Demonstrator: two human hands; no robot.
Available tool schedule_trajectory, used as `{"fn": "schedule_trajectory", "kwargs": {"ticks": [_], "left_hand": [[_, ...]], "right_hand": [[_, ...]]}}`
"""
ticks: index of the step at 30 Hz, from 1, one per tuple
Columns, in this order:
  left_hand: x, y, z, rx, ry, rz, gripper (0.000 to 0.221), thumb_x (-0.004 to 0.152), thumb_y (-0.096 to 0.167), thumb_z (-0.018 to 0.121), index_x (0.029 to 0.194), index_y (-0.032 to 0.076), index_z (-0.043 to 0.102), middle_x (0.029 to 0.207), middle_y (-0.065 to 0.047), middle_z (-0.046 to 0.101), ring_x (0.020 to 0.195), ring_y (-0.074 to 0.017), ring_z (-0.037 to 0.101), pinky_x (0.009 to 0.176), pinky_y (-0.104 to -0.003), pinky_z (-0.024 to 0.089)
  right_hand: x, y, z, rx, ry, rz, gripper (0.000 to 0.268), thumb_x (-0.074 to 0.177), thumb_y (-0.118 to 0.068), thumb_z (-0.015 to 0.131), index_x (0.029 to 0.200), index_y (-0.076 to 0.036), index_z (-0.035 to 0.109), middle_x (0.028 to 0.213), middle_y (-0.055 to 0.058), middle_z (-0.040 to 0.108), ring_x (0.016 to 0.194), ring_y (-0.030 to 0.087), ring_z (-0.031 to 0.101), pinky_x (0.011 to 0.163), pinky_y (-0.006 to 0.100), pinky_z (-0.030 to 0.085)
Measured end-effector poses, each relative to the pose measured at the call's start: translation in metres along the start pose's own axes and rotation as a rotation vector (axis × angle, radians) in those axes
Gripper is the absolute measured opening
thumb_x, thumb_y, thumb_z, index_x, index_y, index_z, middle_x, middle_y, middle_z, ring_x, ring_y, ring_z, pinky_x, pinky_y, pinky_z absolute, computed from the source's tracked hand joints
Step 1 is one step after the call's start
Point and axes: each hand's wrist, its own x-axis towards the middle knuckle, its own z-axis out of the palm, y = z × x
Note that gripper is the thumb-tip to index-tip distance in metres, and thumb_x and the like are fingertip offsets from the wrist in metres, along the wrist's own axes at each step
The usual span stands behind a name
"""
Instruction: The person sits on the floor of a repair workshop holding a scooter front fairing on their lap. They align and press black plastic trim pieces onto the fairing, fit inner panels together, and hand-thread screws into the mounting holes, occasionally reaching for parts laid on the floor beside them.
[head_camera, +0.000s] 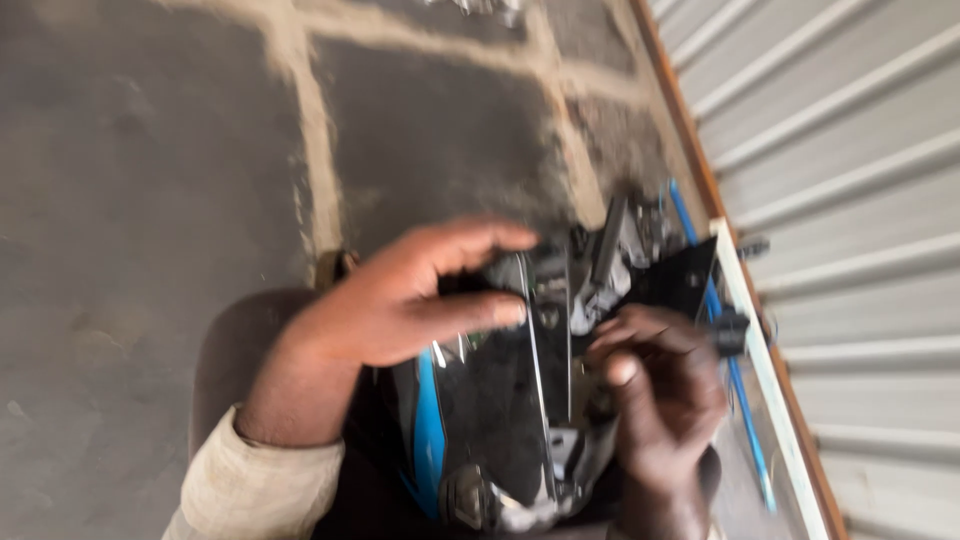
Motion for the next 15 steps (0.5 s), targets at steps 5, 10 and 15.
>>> {"fn": "schedule_trajectory", "kwargs": {"ticks": [5,10,15], "left_hand": [[0.006,-0.003,-0.005,0.002,0.001,-0.037,0.045,0.104,0.009,0.068,0.145,-0.003,0.052,0.121,-0.013,0.074,0.106,-0.018,0.076,0.094,-0.033,0.067],[0.009,-0.008,-0.005,0.047,0.019,-0.077,0.044,0.103,0.005,0.069,0.144,-0.002,0.055,0.115,-0.013,0.076,0.104,-0.0175,0.077,0.091,-0.033,0.068],[0.005,-0.016,-0.007,0.155,0.026,-0.012,0.049,0.101,0.006,0.071,0.146,0.001,0.052,0.114,-0.009,0.074,0.093,-0.0123,0.075,0.078,-0.027,0.065]], "right_hand": [[-0.007,0.023,-0.045,-0.052,0.137,-0.04,0.024,0.106,-0.003,0.07,0.129,0.001,0.064,0.104,0.011,0.073,0.089,0.014,0.072,0.081,0.026,0.062],[-0.027,0.034,-0.065,-0.131,0.214,0.073,0.015,0.105,-0.001,0.071,0.119,0.003,0.068,0.099,0.011,0.074,0.086,0.013,0.071,0.078,0.024,0.059],[-0.053,0.069,-0.121,-0.379,0.329,0.062,0.014,0.108,-0.005,0.068,0.097,0.004,0.071,0.086,0.012,0.072,0.07,0.012,0.066,0.064,0.025,0.052]]}}
